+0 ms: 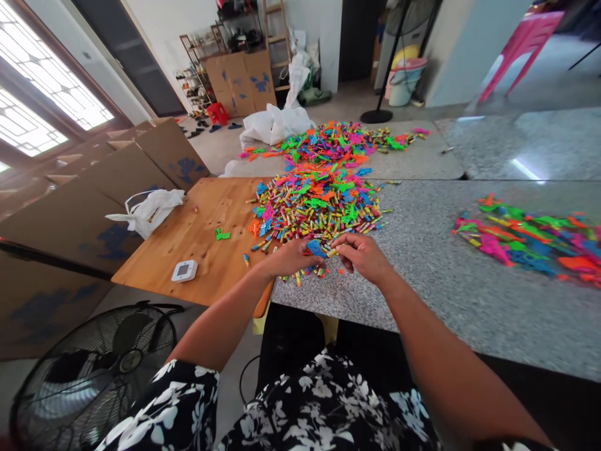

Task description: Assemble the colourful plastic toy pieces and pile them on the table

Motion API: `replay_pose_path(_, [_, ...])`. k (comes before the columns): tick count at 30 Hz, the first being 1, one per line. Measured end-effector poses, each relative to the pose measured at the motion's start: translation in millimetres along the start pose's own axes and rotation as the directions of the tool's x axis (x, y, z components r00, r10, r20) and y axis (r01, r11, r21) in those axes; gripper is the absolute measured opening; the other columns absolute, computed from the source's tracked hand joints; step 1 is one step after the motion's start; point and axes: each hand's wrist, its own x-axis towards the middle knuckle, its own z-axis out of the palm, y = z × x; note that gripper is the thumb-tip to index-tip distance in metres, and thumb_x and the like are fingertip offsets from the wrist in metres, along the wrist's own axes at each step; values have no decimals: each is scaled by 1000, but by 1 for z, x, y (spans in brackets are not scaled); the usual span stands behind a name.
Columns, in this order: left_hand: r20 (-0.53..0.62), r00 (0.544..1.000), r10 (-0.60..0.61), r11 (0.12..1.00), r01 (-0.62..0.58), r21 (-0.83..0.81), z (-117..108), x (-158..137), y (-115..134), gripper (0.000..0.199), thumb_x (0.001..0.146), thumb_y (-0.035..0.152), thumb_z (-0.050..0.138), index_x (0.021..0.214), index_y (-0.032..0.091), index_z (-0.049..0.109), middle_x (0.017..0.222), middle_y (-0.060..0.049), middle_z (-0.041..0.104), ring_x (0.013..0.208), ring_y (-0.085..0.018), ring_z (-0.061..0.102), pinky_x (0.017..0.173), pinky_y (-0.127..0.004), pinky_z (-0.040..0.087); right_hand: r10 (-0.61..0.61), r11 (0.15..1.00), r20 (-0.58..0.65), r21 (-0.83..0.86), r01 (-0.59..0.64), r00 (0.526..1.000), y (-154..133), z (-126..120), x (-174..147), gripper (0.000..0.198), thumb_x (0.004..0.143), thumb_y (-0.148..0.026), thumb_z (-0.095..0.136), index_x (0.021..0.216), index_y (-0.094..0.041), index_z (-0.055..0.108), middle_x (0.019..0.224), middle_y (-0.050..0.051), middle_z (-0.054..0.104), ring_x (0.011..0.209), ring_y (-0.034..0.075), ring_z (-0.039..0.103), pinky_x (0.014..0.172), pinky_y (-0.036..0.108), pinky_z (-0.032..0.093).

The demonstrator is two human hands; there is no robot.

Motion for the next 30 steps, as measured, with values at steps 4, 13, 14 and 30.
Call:
replay_pose_path(4, [46,999,-1,1000,1,-3,7,9,5,15,78,35,81,74,21,77,66,0,72,58,-14,63,58,-23,48,45,993,-11,109,-44,999,9,-1,-3,19,80,-39,64,85,-21,66,47,-8,51,37,11,44,38,23,35])
replay_pose_path(13, [369,927,-70,937,188,-294,73,46,-9,25,80,43,78,82,18,77,81,-7,79,64,-15,66,60,-24,48,78,976,-255,217,-21,964,49,-9,-37,27,86,-50,62,85,-23,58,55,-7,52,44,11,47,41,23,37])
replay_pose_path(14, [362,928,-82,940,193,-281,82,49,-11,24,80,43,77,83,18,77,81,-7,78,65,-16,67,61,-24,49,103,976,-250,214,-49,963,52,-16,-42,28,85,-51,63,85,-23,58,55,-7,52,44,11,46,41,23,37])
replay_pose_path(30, [-339,938,-67,759,269,594,7,98,-38,26,96,29,57,114,23,74,111,-7,77,102,-24,71,90,-32,54,122,792,-542,-452,-410,832,98,-77,-12,20,88,-36,65,91,-19,73,100,10,74,86,20,69,72,28,50])
